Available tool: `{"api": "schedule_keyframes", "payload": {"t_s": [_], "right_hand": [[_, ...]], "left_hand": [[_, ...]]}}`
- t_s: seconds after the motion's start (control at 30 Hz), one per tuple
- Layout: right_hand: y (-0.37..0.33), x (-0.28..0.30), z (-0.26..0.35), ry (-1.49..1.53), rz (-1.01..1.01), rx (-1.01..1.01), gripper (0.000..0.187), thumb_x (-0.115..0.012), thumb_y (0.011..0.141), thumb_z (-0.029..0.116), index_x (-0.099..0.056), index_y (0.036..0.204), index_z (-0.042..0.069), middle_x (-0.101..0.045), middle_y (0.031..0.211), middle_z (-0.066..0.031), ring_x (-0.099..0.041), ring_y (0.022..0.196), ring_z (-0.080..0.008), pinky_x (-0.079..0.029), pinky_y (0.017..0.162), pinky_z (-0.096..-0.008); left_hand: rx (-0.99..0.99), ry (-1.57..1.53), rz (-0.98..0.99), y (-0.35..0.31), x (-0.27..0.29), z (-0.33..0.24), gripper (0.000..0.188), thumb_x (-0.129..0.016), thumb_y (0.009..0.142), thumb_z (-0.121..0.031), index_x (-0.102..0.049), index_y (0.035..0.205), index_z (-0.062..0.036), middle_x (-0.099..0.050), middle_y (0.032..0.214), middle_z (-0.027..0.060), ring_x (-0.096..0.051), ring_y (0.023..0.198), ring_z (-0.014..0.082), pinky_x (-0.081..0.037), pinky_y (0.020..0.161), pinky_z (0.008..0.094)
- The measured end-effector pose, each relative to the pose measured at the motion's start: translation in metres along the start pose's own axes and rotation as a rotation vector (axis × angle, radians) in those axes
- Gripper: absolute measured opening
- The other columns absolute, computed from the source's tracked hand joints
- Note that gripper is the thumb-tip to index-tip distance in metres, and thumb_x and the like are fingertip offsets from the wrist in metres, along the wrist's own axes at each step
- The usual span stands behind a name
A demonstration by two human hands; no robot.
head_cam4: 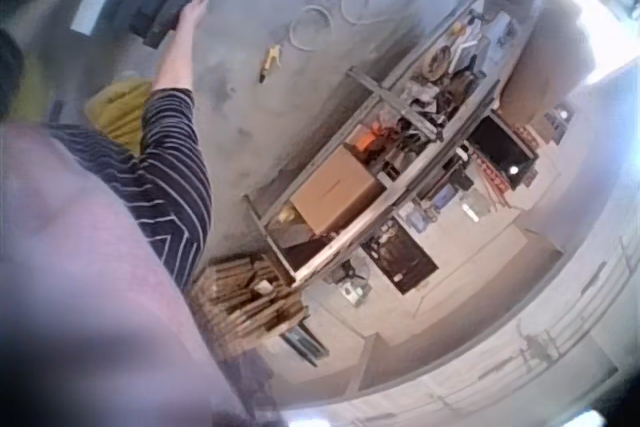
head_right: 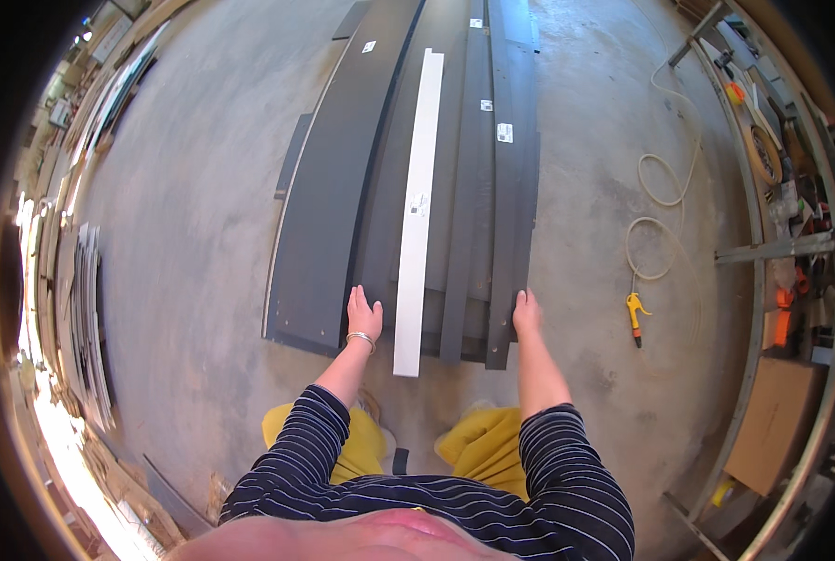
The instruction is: The person walks through a workshop and repeatedly picks up dark rectangular panels from the floor, then places them onto a large flat surface. The person handles the panels one at a time, aligning them on the surface and occasionally adjusting their positions.
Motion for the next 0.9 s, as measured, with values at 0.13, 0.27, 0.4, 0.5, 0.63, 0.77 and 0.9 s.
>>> {"api": "schedule_keyframes", "payload": {"t_s": [0.13, 0.27, 0.4, 0.5, 0.63, 0.77, 0.9], "right_hand": [[0.011, -0.027, -0.016, 0.427, -0.044, 0.032, 0.043, -0.044, 0.092, 0.022, -0.038, 0.133, 0.009, -0.051, 0.124, -0.0164, -0.048, 0.114, -0.0283, -0.037, 0.095, -0.0359], [0.016, -0.036, -0.028, 0.576, 0.1, 0.008, 0.04, -0.047, 0.091, 0.021, -0.043, 0.129, 0.007, -0.054, 0.121, -0.013, -0.051, 0.11, -0.0229, -0.039, 0.092, -0.0325], [0.013, -0.028, -0.02, 0.573, 0.072, 0.089, 0.036, -0.047, 0.091, 0.018, -0.046, 0.125, 0.006, -0.058, 0.113, -0.0103, -0.053, 0.102, -0.0204, -0.041, 0.088, -0.032], [-0.001, -0.027, -0.026, 0.541, 0.065, 0.105, 0.035, -0.046, 0.092, 0.016, -0.047, 0.125, 0.006, -0.058, 0.111, -0.0076, -0.053, 0.101, -0.0175, -0.041, 0.088, -0.0305], [-0.021, -0.035, -0.052, 0.546, 0.183, 0.02, 0.039, -0.048, 0.09, 0.014, -0.044, 0.128, 0.006, -0.056, 0.115, -0.0095, -0.053, 0.103, -0.0184, -0.041, 0.088, -0.0305], [-0.029, -0.039, -0.067, 0.641, 0.184, -0.053, 0.04, -0.049, 0.089, 0.014, -0.044, 0.128, 0.006, -0.056, 0.116, -0.0098, -0.053, 0.103, -0.0185, -0.04, 0.089, -0.0304], [-0.022, -0.038, -0.049, 0.637, 0.169, 0.035, 0.038, -0.049, 0.089, 0.012, -0.046, 0.127, 0.005, -0.058, 0.115, -0.0091, -0.053, 0.103, -0.0178, -0.04, 0.09, -0.03]], "left_hand": [[0.001, 0.191, -0.222, 0.013, -0.019, 0.003, 0.05, -0.061, 0.08, -0.021, -0.045, 0.125, -0.0093, -0.044, 0.123, 0.0122, -0.041, 0.11, 0.0323, -0.036, 0.092, 0.0439], [-0.018, 0.175, -0.333, 0.014, -0.026, 0.004, 0.052, -0.063, 0.079, -0.024, -0.045, 0.127, -0.0153, -0.045, 0.121, 0.0121, -0.042, 0.108, 0.0322, -0.038, 0.089, 0.0447], [0.062, 0.173, -0.224, 0.021, -0.028, 0.016, 0.052, -0.064, 0.079, -0.023, -0.045, 0.127, -0.0162, -0.045, 0.119, 0.0131, -0.043, 0.106, 0.0328, -0.038, 0.089, 0.043], [0.025, 0.141, -0.188, 0.008, -0.025, 0.023, 0.052, -0.064, 0.079, -0.021, -0.045, 0.128, -0.016, -0.045, 0.119, 0.014, -0.043, 0.106, 0.0327, -0.037, 0.09, 0.042], [0.003, 0.096, -0.212, -0.03, -0.019, 0.036, 0.053, -0.063, 0.08, -0.019, -0.044, 0.129, -0.0151, -0.044, 0.119, 0.0155, -0.041, 0.107, 0.0335, -0.035, 0.092, 0.0415], [0.017, 0.152, -0.256, -0.049, -0.017, 0.038, 0.051, -0.06, 0.081, -0.017, -0.043, 0.129, -0.0136, -0.043, 0.122, 0.0158, -0.04, 0.11, 0.0336, -0.033, 0.092, 0.045], [-0.018, 0.269, -0.368, -0.042, -0.014, 0.024, 0.049, -0.057, 0.082, -0.016, -0.042, 0.128, -0.0109, -0.042, 0.124, 0.0158, -0.04, 0.112, 0.0336, -0.034, 0.091, 0.0455]]}}
Point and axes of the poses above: each hand's wrist, its own y-axis towards the middle knuckle, its own x-axis out of the back of the hand, z = x × y, the point moved 8 cm from there along y, towards the middle knuckle
